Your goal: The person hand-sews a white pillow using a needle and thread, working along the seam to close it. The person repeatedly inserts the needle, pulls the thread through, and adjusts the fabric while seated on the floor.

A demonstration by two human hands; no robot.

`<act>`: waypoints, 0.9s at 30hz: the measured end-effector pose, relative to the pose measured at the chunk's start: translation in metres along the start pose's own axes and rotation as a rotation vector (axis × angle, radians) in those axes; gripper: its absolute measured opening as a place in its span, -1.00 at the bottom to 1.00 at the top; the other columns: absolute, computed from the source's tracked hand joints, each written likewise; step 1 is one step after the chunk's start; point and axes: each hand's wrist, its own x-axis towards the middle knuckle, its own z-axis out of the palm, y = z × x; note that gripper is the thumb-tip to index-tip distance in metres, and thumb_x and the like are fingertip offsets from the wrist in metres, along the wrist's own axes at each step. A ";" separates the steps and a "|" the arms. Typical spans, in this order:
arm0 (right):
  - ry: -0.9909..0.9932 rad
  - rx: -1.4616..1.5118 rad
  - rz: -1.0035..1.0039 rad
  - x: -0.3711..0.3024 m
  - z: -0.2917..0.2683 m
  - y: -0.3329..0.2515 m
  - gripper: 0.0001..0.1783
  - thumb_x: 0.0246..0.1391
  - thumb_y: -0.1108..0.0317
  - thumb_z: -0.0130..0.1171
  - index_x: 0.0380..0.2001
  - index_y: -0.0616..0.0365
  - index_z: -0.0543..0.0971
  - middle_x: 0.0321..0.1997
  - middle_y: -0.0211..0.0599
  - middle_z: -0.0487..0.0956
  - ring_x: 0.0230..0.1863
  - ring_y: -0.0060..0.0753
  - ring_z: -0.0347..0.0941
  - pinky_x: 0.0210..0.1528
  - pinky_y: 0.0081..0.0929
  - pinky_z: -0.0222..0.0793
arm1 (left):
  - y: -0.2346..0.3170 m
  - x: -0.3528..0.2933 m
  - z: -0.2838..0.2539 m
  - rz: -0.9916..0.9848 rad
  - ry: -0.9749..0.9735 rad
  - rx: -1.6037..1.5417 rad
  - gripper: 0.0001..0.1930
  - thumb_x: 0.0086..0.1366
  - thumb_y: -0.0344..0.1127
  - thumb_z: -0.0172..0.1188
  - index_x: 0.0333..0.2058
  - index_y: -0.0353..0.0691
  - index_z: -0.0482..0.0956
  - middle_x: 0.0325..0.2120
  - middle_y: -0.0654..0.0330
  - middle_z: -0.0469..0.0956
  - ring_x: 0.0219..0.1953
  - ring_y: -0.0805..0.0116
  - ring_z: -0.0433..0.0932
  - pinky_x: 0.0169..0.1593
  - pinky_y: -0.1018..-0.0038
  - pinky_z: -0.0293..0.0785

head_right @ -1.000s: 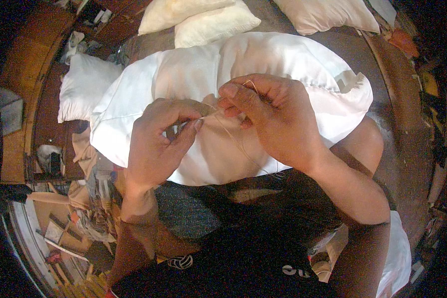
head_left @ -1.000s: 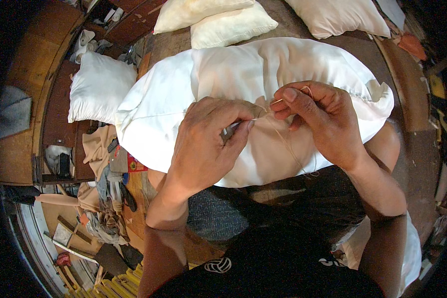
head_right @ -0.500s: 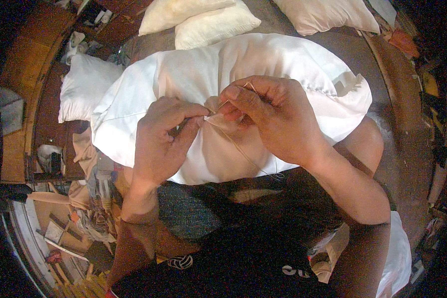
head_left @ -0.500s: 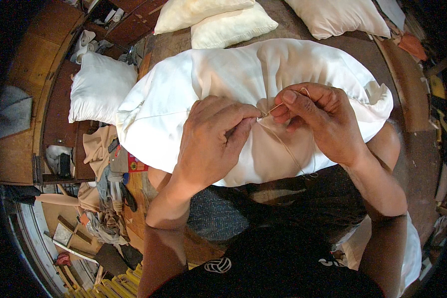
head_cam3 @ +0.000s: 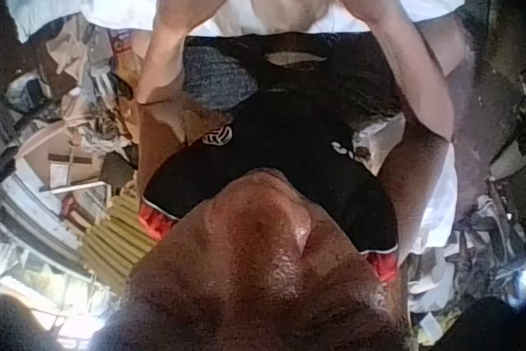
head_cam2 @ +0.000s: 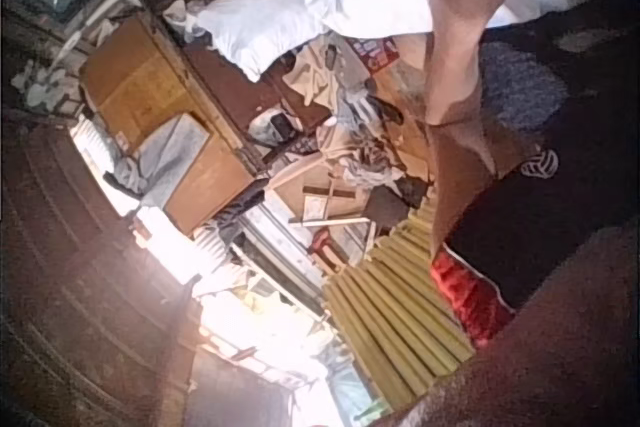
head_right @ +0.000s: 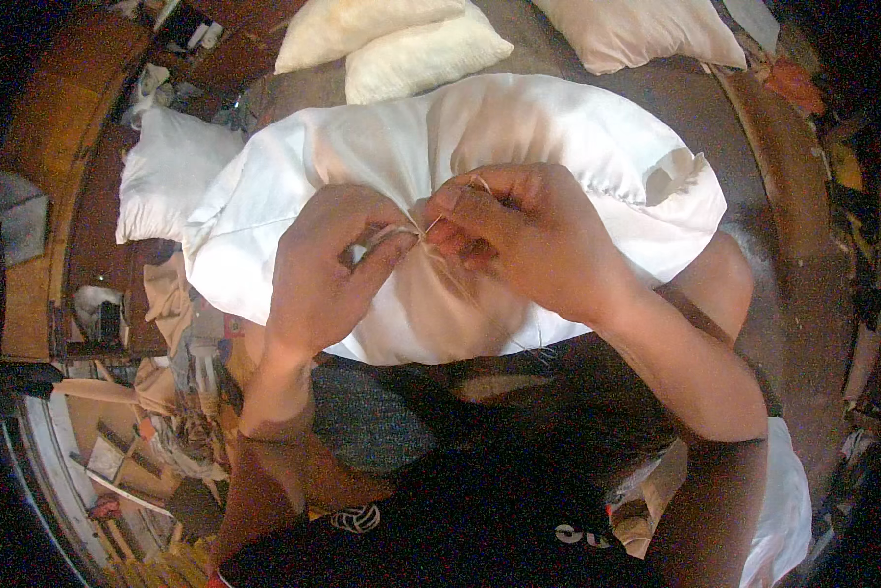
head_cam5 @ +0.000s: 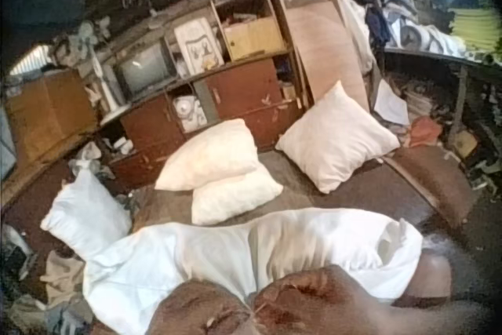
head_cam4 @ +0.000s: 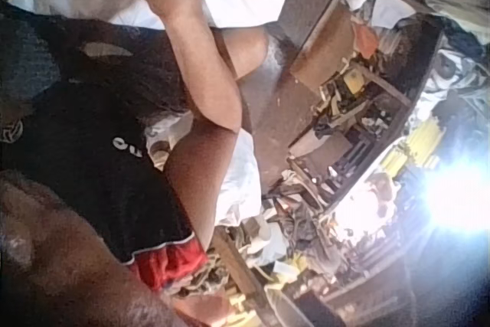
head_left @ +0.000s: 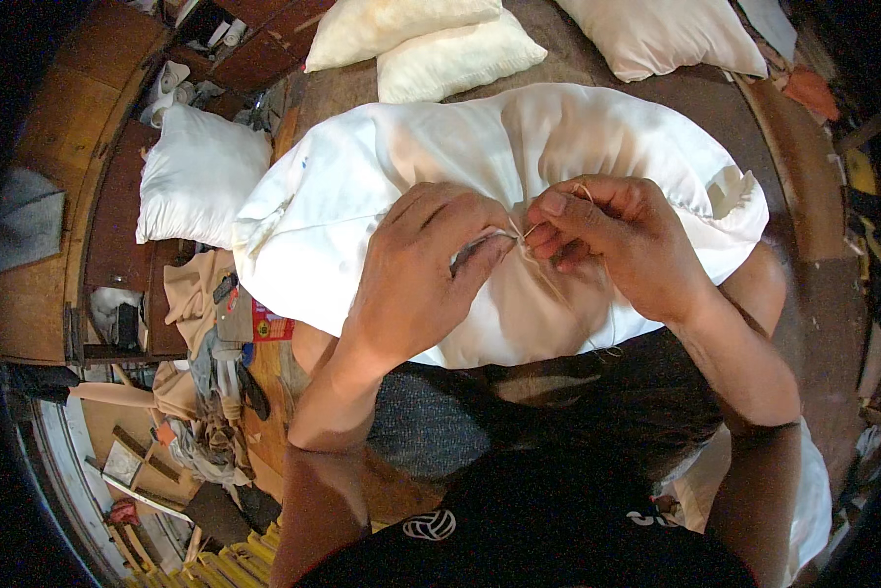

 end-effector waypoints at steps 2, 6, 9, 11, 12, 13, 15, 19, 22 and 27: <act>0.040 0.002 0.053 0.001 -0.002 -0.005 -0.65 0.31 0.13 0.19 -0.19 0.25 0.66 -0.31 -0.29 0.69 -0.28 -0.54 0.62 -0.30 -0.60 0.47 | -0.004 -0.001 -0.002 0.146 0.024 0.049 -0.86 0.07 -0.47 0.36 -0.35 -0.17 0.67 -0.32 0.16 0.62 -0.20 0.09 0.56 -0.06 0.26 0.47; 0.068 0.070 0.094 0.002 -0.009 -0.003 -0.67 0.29 0.13 0.20 -0.20 0.21 0.66 -0.32 -0.30 0.70 -0.31 -0.54 0.63 -0.34 -0.61 0.46 | -0.003 0.000 0.002 0.298 0.096 0.109 -0.81 -0.02 -0.46 0.39 -0.36 -0.15 0.66 -0.27 0.19 0.60 -0.13 0.06 0.54 -0.03 0.24 0.46; 0.057 0.080 0.106 0.002 -0.009 -0.007 -0.67 0.30 0.12 0.19 -0.17 0.21 0.66 -0.30 -0.32 0.70 -0.33 -0.55 0.62 -0.35 -0.62 0.45 | -0.003 0.002 0.000 0.319 0.143 0.166 -0.79 -0.04 -0.45 0.40 -0.36 -0.16 0.66 -0.25 0.19 0.60 -0.10 0.05 0.54 0.00 0.23 0.45; 0.030 0.067 0.095 0.003 -0.010 -0.006 -0.64 0.32 0.10 0.17 -0.15 0.21 0.65 -0.27 -0.32 0.70 -0.35 -0.56 0.61 -0.37 -0.64 0.44 | -0.005 0.001 0.001 0.310 0.183 0.207 -0.79 -0.04 -0.45 0.40 -0.35 -0.16 0.66 -0.23 0.18 0.59 -0.07 0.05 0.54 0.02 0.23 0.46; 0.067 0.042 0.052 0.003 -0.008 -0.006 -0.64 0.34 0.09 0.15 -0.15 0.20 0.66 -0.30 -0.36 0.68 -0.38 -0.61 0.58 -0.38 -0.65 0.43 | -0.004 0.000 -0.002 0.300 0.173 0.198 -0.78 -0.03 -0.44 0.40 -0.35 -0.17 0.65 -0.23 0.17 0.59 -0.07 0.04 0.54 0.03 0.23 0.45; 0.108 0.018 0.009 0.002 -0.004 -0.006 -0.64 0.35 0.09 0.13 -0.16 0.18 0.66 -0.34 -0.40 0.67 -0.41 -0.65 0.55 -0.39 -0.65 0.42 | -0.003 0.000 -0.008 0.293 0.162 0.184 -0.78 -0.03 -0.44 0.40 -0.34 -0.19 0.64 -0.23 0.15 0.59 -0.06 0.04 0.54 0.03 0.23 0.45; 0.176 -0.042 -0.081 0.000 -0.001 -0.006 -0.62 0.37 0.07 0.10 -0.17 0.19 0.66 -0.39 -0.44 0.64 -0.45 -0.68 0.52 -0.41 -0.65 0.42 | 0.002 -0.006 -0.023 0.263 0.144 0.181 -0.77 -0.05 -0.46 0.40 -0.35 -0.23 0.63 -0.21 0.12 0.59 -0.06 0.02 0.55 0.03 0.23 0.46; 0.204 -0.315 -0.222 0.000 -0.004 -0.005 -0.57 0.42 0.09 0.02 -0.03 0.28 0.61 -0.25 -0.36 0.65 -0.42 -0.62 0.53 -0.39 -0.63 0.45 | 0.022 -0.039 -0.067 0.064 0.063 0.192 -0.80 -0.03 -0.53 0.35 -0.36 -0.31 0.62 -0.19 0.02 0.57 -0.07 -0.01 0.56 0.00 0.25 0.49; 0.198 -0.646 -0.259 -0.007 -0.015 0.000 -0.55 0.44 0.12 -0.01 0.03 0.33 0.59 -0.18 -0.31 0.67 -0.38 -0.59 0.53 -0.37 -0.61 0.46 | 0.030 -0.074 -0.088 -0.092 0.159 0.095 -0.90 0.09 -0.54 0.26 -0.37 -0.32 0.58 -0.19 -0.02 0.58 -0.07 0.04 0.56 0.03 0.24 0.48; 0.221 -0.651 -0.325 -0.008 -0.011 -0.005 -0.60 0.43 0.18 -0.01 -0.05 0.34 0.58 -0.32 -0.23 0.62 -0.40 -0.46 0.51 -0.34 -0.50 0.45 | -0.039 -0.141 -0.193 -0.002 0.774 0.090 -0.91 0.43 -0.41 0.09 -0.16 -0.28 0.42 -0.25 0.04 0.57 -0.12 0.18 0.54 0.01 0.29 0.46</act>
